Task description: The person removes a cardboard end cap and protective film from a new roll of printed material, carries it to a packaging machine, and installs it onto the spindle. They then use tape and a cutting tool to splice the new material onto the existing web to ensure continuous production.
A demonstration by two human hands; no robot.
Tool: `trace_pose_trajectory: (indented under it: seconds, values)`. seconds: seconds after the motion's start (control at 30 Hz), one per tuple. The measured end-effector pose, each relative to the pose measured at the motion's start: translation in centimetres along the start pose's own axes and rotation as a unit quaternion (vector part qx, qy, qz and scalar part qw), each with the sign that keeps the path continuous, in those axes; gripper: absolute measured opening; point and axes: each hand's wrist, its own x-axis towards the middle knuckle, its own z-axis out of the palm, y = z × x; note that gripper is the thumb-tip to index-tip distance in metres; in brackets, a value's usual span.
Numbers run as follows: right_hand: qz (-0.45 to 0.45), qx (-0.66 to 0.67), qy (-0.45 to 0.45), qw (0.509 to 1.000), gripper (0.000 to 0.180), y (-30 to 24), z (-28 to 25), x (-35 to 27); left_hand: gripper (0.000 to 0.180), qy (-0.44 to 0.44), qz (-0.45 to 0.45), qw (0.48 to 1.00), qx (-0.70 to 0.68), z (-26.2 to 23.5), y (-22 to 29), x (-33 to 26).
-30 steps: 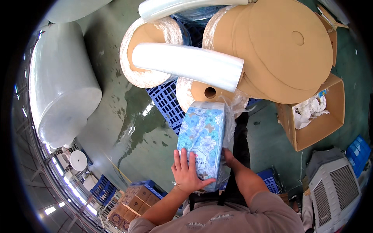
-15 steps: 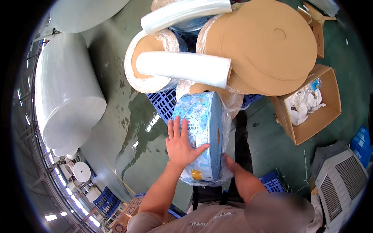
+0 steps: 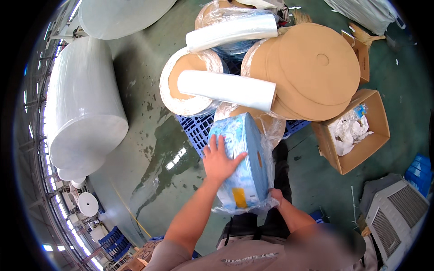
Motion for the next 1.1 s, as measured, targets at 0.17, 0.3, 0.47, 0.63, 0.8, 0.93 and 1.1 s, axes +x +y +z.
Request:
trace_pose_trajectory:
  seconds: [0.17,0.3,0.47,0.63,0.8,0.93,1.1]
  values:
    - [0.165,0.464,-0.064,0.868,0.02,-6.2,2.2,-1.8,0.106,0.056,0.025,0.997,0.04,-1.6,-2.2,1.2]
    - [0.137,0.356,-0.082,0.921,0.024,-6.5,0.5,-0.2,0.111,0.007,-0.014,0.999,0.032,-1.8,-0.4,-1.4]
    - [0.019,-0.061,0.206,0.976,0.04,-4.1,-5.2,7.7,0.103,0.025,0.018,0.999,0.019,-0.3,1.0,-0.4]
    - [0.064,0.242,0.203,0.947,0.047,-9.1,-7.2,9.3,0.101,0.035,-0.011,0.999,0.013,0.6,-1.1,-1.3]
    - [0.062,0.158,0.139,0.976,0.04,-7.6,-6.3,4.0,0.099,0.047,-0.028,0.998,-0.001,1.4,-3.8,1.0]
    - [-0.02,0.335,0.039,0.941,0.023,-13.2,-5.5,1.7,0.097,0.006,-0.058,0.998,-0.025,1.0,-6.5,8.9]
    - [-0.038,0.221,0.052,0.973,0.021,-12.3,-7.2,3.3,0.101,0.02,-0.154,0.988,-0.022,0.9,-9.1,11.8]
